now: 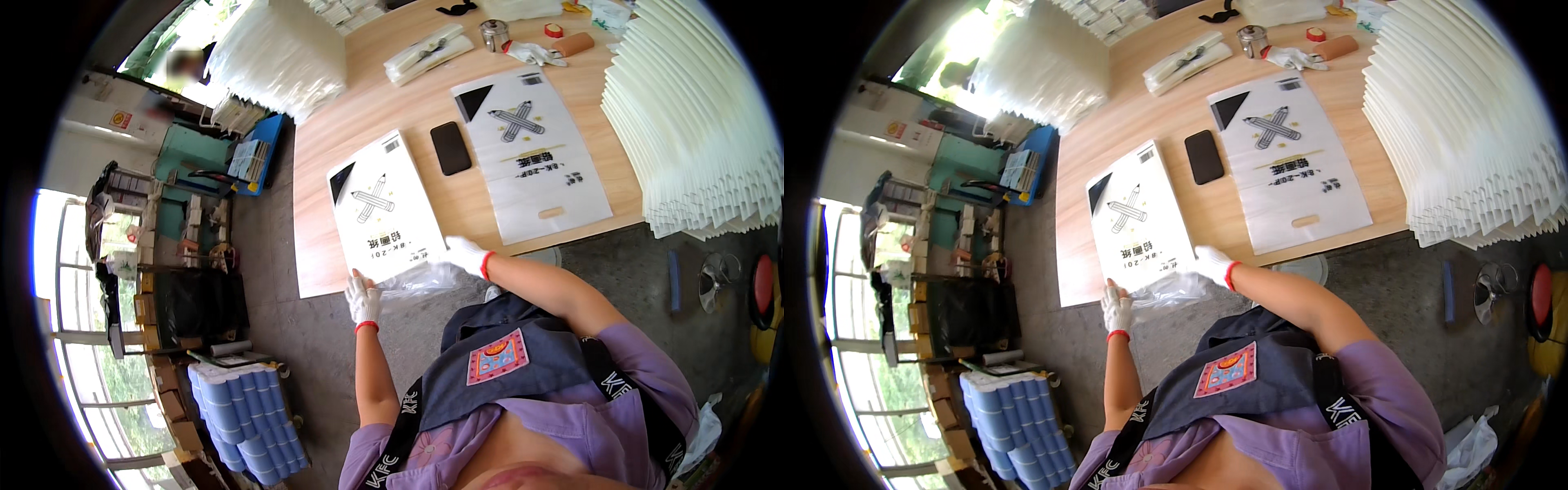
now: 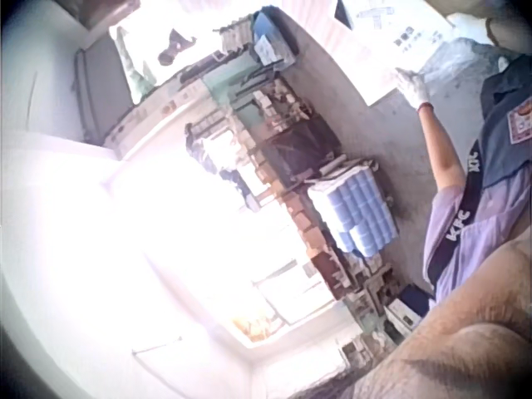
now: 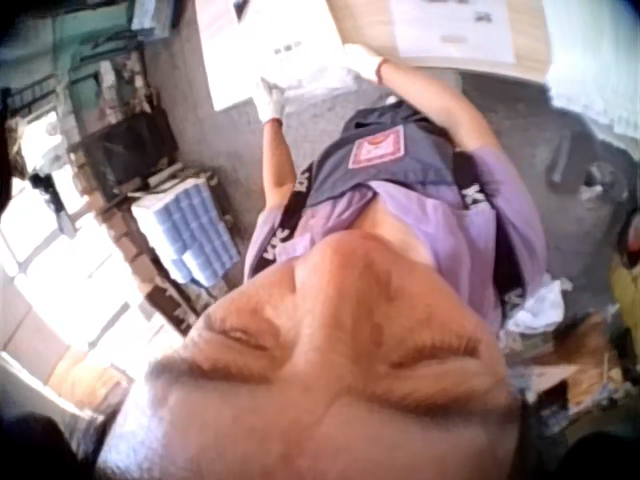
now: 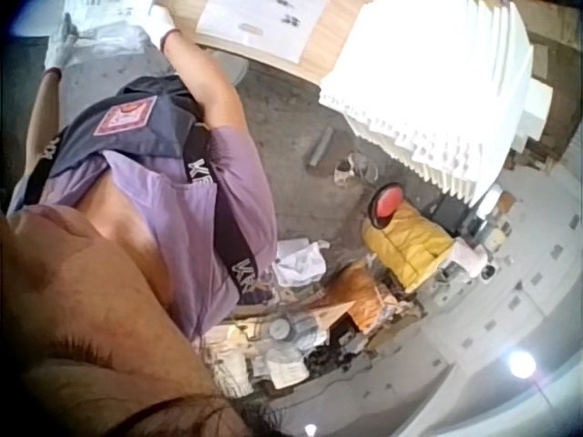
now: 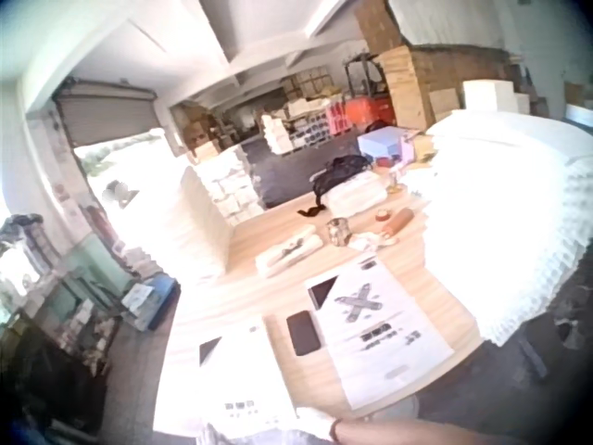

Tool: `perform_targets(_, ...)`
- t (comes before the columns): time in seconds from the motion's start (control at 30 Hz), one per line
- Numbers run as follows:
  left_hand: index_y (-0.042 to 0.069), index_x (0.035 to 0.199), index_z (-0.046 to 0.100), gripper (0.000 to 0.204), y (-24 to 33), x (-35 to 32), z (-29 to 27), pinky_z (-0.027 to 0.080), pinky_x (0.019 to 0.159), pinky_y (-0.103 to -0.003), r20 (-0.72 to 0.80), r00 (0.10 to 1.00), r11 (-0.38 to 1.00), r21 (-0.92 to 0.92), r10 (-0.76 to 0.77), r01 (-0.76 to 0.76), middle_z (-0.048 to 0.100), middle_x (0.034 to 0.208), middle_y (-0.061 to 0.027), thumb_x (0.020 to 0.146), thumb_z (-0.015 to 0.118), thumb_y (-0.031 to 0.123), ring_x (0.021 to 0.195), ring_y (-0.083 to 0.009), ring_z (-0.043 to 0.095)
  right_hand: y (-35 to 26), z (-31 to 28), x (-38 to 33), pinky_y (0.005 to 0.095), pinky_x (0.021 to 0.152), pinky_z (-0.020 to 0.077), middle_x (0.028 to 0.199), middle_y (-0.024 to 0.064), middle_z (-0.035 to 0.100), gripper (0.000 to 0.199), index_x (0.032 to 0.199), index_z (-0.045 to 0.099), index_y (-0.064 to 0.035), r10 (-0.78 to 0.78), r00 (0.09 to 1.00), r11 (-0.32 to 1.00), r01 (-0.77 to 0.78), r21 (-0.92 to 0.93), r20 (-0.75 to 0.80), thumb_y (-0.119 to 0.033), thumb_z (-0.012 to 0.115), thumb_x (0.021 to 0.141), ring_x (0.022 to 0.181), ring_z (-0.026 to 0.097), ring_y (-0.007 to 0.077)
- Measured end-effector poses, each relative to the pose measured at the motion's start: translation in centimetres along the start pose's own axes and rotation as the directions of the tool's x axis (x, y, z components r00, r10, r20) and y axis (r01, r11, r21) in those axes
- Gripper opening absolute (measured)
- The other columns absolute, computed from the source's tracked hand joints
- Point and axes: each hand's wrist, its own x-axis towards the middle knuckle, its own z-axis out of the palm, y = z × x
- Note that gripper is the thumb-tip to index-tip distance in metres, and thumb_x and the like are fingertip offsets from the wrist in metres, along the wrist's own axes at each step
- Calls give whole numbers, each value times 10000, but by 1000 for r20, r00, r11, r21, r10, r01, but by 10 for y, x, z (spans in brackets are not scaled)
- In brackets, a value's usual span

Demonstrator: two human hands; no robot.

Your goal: The person is packaging white foam sheets into plastic bags. They pick up a stack of foam sheets, place them into a plastic bag, and seal the bag. This process is repeated multiple times.

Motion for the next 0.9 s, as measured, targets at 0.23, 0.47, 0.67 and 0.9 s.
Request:
perform_targets(0.23,65,1316,465,570,164,-7,-50,323,1050,-444,-364,835,900,20,412,-435,428,1377,-198,780,660,73,1256,-363,405,2,-51,-124,264,559,505,812,84,685,229,1014,641,-40,286,934,954,-258,-153,212,-212,608,866,638,630,131)
perform_targets(0.47,117,869,668,146,379,-49,43,469,797,-415,24,593,569,-312,805,-761,650,993,-113,791,664,241,941,-314,586,7,-102,-178,243,626,510,852,71,668,272,1073,612,-30,124,987,991,-118,66,-105,-237,598,897,693,623,112)
perform_targets(0.67,82,982,671,257,405,-27,83,483,799,-363,374,501,623,-392,780,-677,663,944,-122,799,637,260,874,-278,623,9,-116,-202,236,620,516,848,62,665,233,1071,619,-32,42,968,977,12,214,-246,-191,571,907,698,630,118)
perform_targets(0.9,-29,1004,635,257,404,2,83,467,766,-290,297,493,544,-679,818,-493,675,868,-77,850,545,157,808,-152,617,-45,-175,-162,294,555,489,855,122,669,507,1098,613,-29,-29,816,997,68,46,-578,-482,554,877,711,631,180)
